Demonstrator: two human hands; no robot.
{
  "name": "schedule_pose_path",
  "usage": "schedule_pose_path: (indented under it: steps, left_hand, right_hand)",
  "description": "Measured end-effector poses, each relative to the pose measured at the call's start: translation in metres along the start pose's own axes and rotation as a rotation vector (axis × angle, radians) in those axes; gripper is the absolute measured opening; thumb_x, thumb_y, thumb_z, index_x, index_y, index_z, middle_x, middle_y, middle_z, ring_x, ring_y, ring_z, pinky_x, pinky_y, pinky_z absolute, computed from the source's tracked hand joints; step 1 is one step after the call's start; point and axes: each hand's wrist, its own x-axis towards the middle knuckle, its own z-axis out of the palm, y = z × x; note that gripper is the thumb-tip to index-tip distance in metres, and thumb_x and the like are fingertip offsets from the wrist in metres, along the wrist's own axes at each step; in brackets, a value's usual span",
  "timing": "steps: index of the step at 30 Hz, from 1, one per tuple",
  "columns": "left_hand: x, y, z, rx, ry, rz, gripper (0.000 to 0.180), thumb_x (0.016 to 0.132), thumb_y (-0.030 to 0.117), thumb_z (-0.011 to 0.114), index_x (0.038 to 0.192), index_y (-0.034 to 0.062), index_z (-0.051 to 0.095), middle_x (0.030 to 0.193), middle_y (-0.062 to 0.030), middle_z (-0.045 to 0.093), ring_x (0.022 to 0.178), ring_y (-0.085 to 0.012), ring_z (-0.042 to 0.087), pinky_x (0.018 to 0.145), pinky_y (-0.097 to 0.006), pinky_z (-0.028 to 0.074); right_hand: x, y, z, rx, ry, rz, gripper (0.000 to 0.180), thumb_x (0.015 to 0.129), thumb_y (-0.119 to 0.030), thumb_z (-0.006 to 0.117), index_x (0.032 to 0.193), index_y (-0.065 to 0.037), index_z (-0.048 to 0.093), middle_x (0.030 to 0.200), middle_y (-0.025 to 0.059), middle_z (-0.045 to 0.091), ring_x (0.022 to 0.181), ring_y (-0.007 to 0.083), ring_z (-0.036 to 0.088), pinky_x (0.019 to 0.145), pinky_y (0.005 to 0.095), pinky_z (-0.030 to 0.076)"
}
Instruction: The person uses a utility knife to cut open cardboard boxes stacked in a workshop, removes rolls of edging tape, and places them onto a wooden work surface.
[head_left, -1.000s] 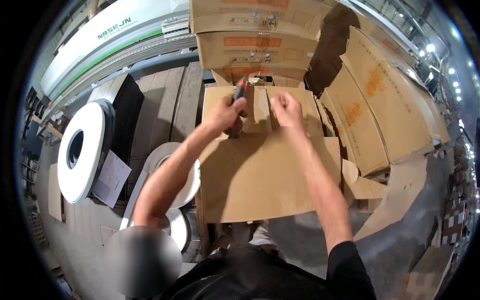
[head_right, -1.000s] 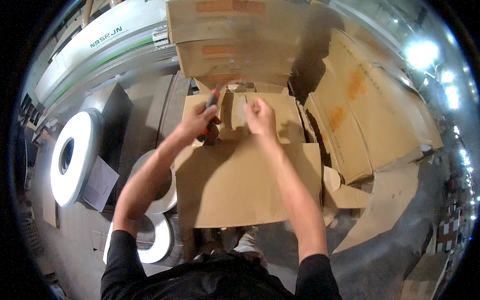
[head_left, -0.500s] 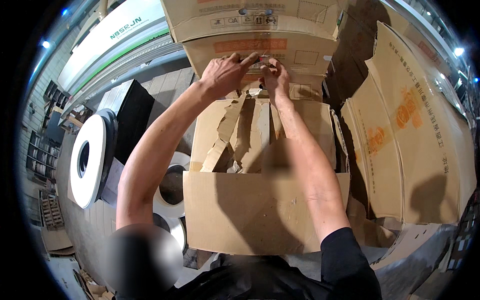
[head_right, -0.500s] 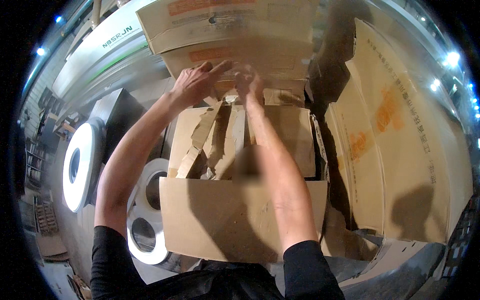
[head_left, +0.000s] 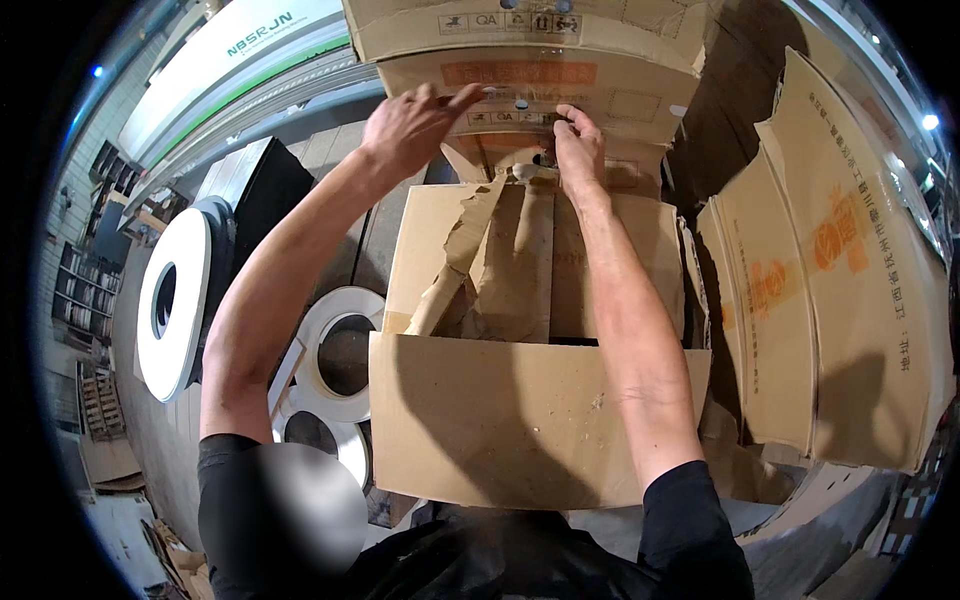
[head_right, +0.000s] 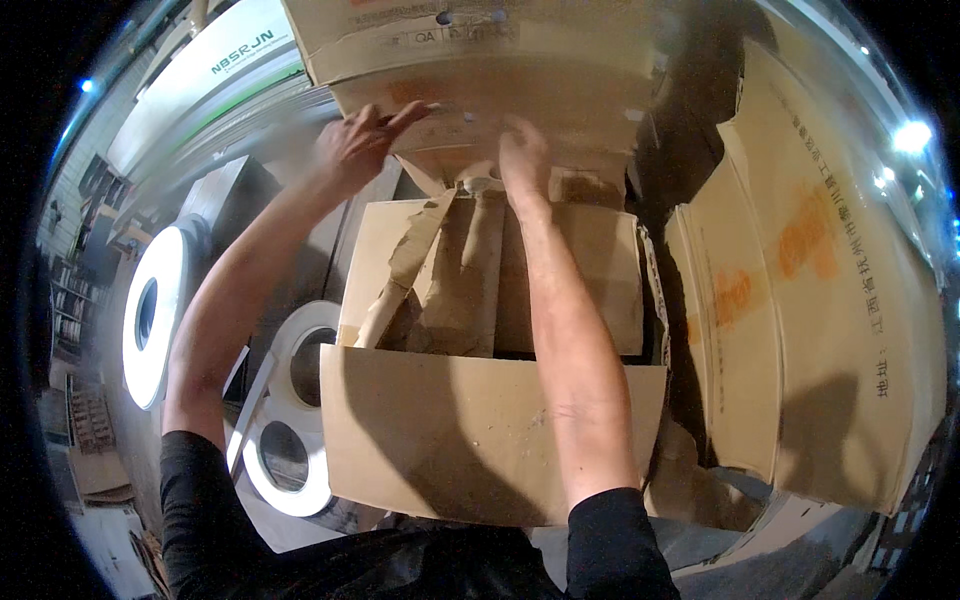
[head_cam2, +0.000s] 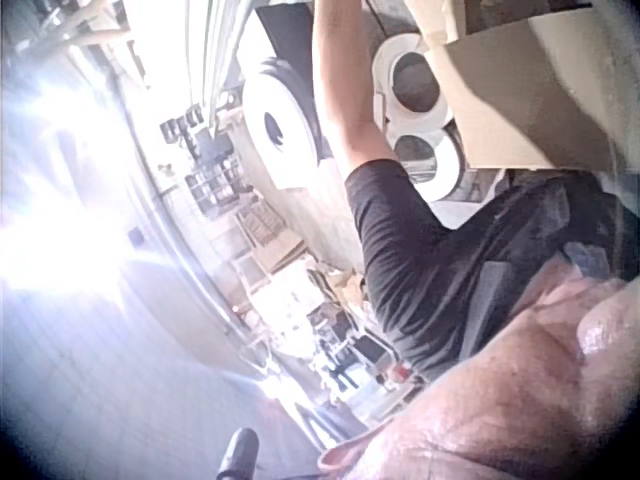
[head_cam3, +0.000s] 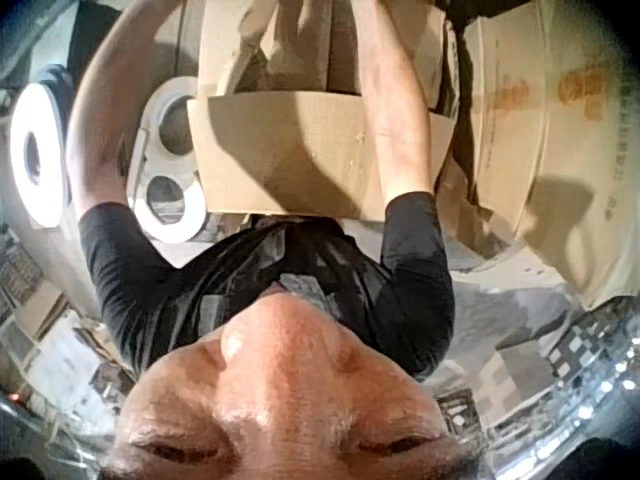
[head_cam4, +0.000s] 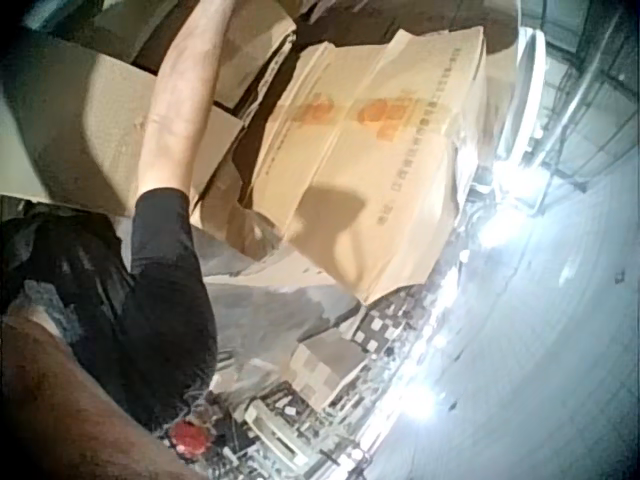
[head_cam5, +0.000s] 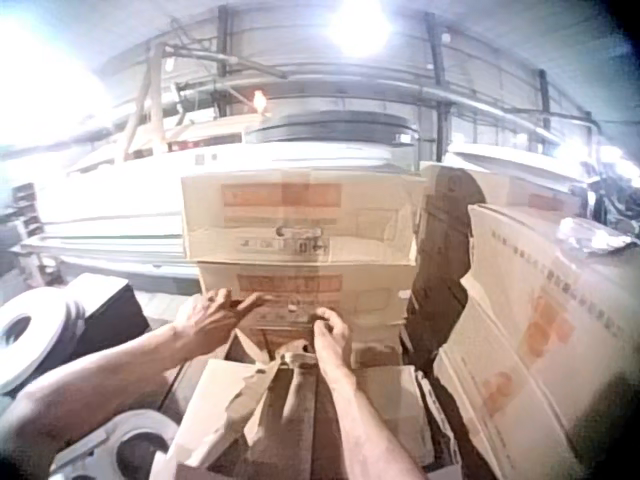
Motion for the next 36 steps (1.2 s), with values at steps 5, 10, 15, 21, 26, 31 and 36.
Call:
schedule_pose_path:
  steps: [5,10,15,21,26,31,36]
  left_hand:
    - [-0.030,-0.010,0.012,-0.327,-0.059,-0.166,0.067,0.094,0.008,0.050,0.154,0.0268,0.027,0.096,-0.0191,0.066,0.069,-0.0308,0.069,0.053,-0.042,0.055]
    - [-0.022,0.027,0.005,-0.483,0.085,-0.155,0.070,0.093,0.009,0.048,0.156,0.0299,0.024,0.102,-0.0237,0.065,0.080,-0.0385,0.068,0.066,-0.046,0.056]
    - [-0.026,0.015,0.032,-0.411,0.032,-0.183,0.075,0.091,0.008,0.052,0.157,0.0288,0.023,0.098,-0.0228,0.066,0.079,-0.0378,0.069,0.065,-0.046,0.056]
    - [-0.020,-0.004,0.083,-0.674,0.187,-0.095,0.067,0.094,0.015,0.051,0.154,0.0283,0.026,0.090,-0.0214,0.067,0.079,-0.0418,0.067,0.066,-0.048,0.054]
    - [-0.041,0.009,0.075,-0.587,-0.089,-0.237,0.065,0.095,0.022,0.056,0.153,0.0316,0.028,0.100,-0.0186,0.070,0.089,-0.0411,0.067,0.074,-0.047,0.055]
    - [-0.066,-0.015,0.090,-0.758,0.148,-0.222,0.049,0.099,0.022,0.048,0.147,0.0291,0.041,0.086,-0.0239,0.067,0.074,-0.0422,0.067,0.061,-0.052,0.050]
    - [-0.089,-0.001,0.044,-1.230,-0.078,-0.428,0.043,0.101,0.024,0.052,0.144,0.0184,0.050,0.095,-0.0119,0.071,0.075,-0.0192,0.069,0.065,-0.034,0.058]
  right_hand:
    - [-0.008,-0.010,0.008,0.118,-0.004,0.066,0.035,0.088,-0.007,0.056,0.121,0.000,0.064,0.082,0.0005,0.061,0.072,0.0059,0.054,0.062,0.0229,0.045]
    - [-0.012,-0.018,0.004,-0.069,-0.043,0.024,0.039,0.086,-0.009,0.054,0.122,0.002,0.065,0.116,0.0200,0.068,0.106,0.0274,0.064,0.094,0.0370,0.048]
    - [-0.020,-0.024,0.000,0.041,-0.113,0.122,0.045,0.087,-0.007,0.052,0.132,-0.001,0.056,0.095,0.0095,0.065,0.076,0.0150,0.063,0.070,0.0298,0.050]
    - [-0.016,-0.031,-0.011,-0.056,-0.244,0.087,0.044,0.088,-0.009,0.051,0.131,-0.002,0.058,0.086,0.0100,0.067,0.074,0.0186,0.065,0.070,0.0317,0.052]
    - [-0.025,-0.060,-0.007,-0.479,-0.233,-0.161,0.035,0.090,-0.016,0.050,0.118,-0.008,0.069,0.111,0.0182,0.071,0.107,0.0377,0.066,0.094,0.0419,0.050]
    - [-0.018,-0.070,0.005,-0.759,-0.337,-0.550,0.047,0.089,-0.012,0.058,0.135,-0.018,0.057,0.114,0.0100,0.059,0.098,0.0327,0.061,0.087,0.0443,0.052]
    - [0.003,-0.079,0.017,-1.098,-0.347,-1.027,0.048,0.084,-0.008,0.061,0.131,-0.016,0.056,0.112,0.0068,0.053,0.101,0.0301,0.055,0.088,0.0446,0.050]
